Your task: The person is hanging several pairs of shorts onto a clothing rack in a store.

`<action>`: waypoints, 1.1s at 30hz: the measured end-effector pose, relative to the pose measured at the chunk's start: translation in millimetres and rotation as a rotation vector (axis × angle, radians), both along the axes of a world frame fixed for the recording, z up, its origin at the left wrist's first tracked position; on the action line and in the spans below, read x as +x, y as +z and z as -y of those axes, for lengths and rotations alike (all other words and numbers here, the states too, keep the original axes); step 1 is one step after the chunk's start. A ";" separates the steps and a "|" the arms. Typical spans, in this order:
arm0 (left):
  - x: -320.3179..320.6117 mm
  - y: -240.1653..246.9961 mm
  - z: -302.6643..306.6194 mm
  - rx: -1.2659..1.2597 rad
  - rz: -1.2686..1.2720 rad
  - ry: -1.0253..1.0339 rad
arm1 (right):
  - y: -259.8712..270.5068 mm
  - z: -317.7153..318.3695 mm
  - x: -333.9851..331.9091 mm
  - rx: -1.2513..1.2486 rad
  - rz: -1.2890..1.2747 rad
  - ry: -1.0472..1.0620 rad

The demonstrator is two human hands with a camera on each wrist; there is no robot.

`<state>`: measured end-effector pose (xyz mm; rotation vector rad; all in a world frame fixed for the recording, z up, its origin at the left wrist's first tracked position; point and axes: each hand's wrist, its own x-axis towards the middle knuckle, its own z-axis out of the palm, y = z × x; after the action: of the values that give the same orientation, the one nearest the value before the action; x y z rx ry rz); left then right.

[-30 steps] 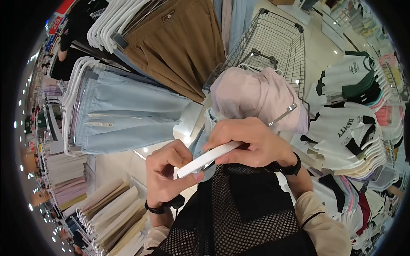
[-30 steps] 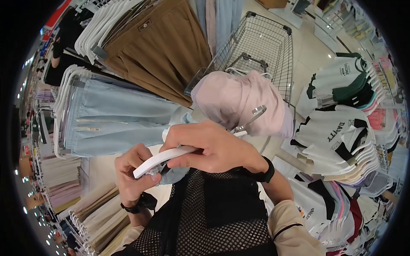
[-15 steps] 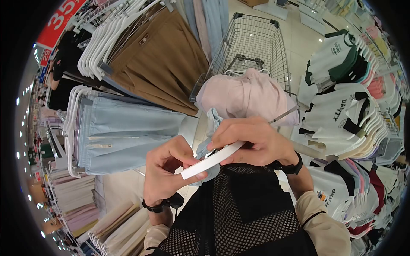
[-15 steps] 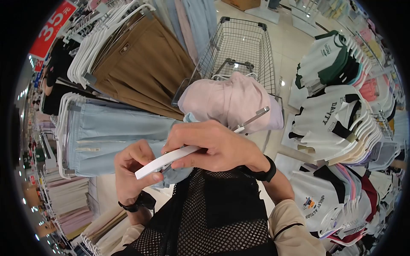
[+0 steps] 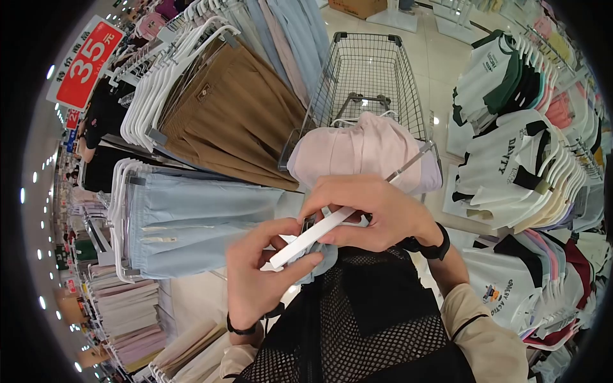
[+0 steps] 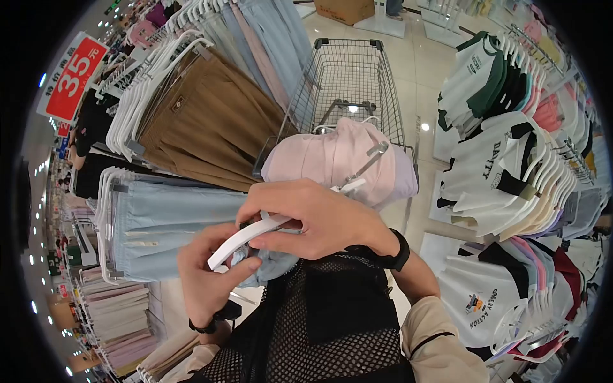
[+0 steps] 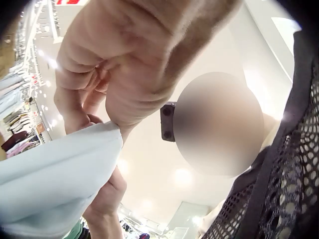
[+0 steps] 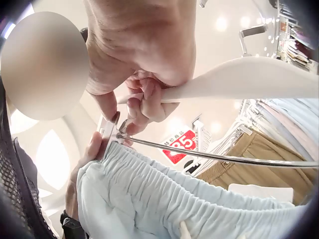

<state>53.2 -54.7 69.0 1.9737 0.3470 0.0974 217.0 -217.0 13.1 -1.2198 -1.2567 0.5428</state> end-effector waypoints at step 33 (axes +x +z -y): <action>37.4 20.7 1.9 0.267 0.270 0.410 | -244.0 -94.3 81.0 -0.240 -0.923 0.166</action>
<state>90.5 -56.6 89.6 2.0894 0.5790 0.6971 298.0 -122.8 -231.0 -0.8689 -0.5049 1.2324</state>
